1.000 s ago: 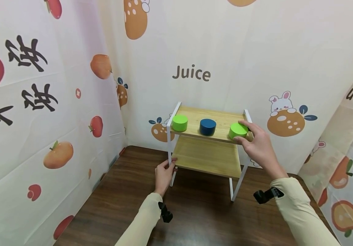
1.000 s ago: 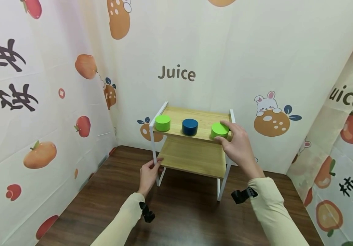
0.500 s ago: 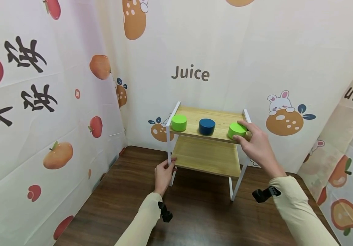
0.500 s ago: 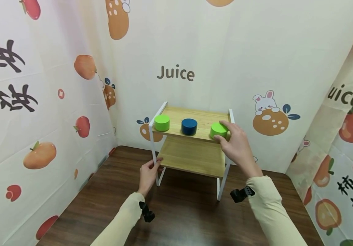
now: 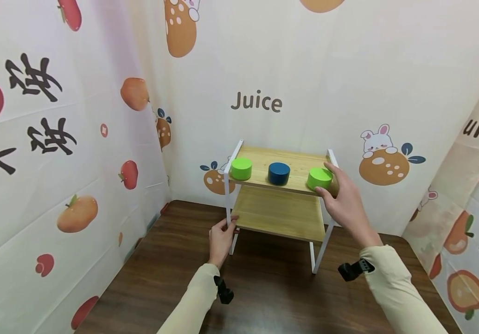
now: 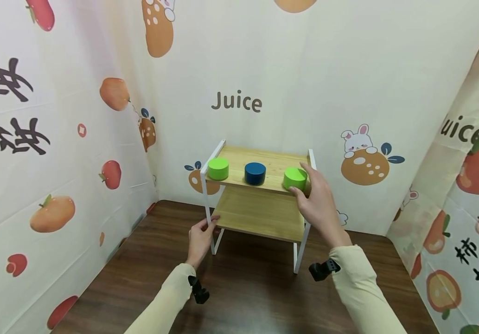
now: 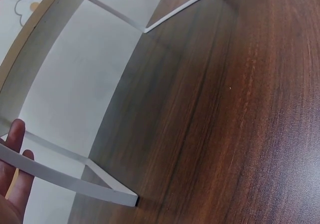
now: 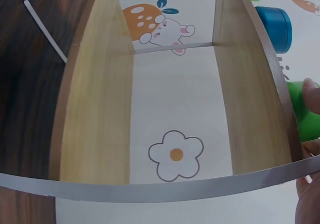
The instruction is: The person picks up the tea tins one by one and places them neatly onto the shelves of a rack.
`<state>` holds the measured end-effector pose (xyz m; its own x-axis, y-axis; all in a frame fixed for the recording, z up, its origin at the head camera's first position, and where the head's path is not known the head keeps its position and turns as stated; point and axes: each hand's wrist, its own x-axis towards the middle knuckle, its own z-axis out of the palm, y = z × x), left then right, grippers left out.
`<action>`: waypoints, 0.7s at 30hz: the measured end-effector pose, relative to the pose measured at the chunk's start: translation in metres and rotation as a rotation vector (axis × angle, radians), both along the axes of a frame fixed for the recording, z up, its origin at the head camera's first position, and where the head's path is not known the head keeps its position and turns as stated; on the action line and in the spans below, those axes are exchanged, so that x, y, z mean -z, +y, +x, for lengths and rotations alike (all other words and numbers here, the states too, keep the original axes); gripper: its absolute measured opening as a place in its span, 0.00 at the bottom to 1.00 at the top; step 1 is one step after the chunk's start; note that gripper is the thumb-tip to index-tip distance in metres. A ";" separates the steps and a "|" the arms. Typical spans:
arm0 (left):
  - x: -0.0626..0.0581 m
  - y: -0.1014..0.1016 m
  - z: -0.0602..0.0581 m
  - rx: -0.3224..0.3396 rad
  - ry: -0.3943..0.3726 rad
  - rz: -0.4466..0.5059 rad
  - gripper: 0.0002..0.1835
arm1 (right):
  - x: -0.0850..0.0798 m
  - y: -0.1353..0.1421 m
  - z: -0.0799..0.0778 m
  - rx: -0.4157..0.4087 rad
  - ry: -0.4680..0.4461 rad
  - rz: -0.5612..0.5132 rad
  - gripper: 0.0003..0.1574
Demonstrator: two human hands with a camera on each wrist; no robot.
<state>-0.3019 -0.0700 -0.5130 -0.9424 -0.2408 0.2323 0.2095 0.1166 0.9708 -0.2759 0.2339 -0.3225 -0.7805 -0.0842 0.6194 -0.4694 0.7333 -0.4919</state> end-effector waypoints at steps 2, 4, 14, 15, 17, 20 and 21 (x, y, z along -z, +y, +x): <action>-0.001 0.001 0.000 -0.008 -0.003 -0.005 0.09 | 0.003 0.001 0.001 -0.007 0.007 -0.009 0.47; -0.001 0.001 0.001 -0.024 -0.004 -0.021 0.10 | 0.006 0.003 0.003 -0.017 0.014 -0.010 0.50; -0.002 0.001 0.003 -0.069 -0.005 -0.088 0.08 | 0.030 0.008 0.020 -0.037 0.060 -0.042 0.62; -0.002 0.001 0.003 -0.069 -0.008 -0.088 0.08 | 0.033 0.007 0.022 -0.040 0.061 -0.052 0.63; -0.002 0.002 0.004 -0.066 -0.006 -0.083 0.08 | 0.040 0.006 0.027 -0.039 0.059 -0.069 0.64; -0.002 0.002 0.004 -0.068 -0.002 -0.080 0.09 | 0.052 0.004 0.037 -0.040 0.047 -0.089 0.65; -0.002 0.002 0.003 -0.071 -0.001 -0.083 0.09 | 0.057 0.003 0.040 -0.036 0.044 -0.087 0.65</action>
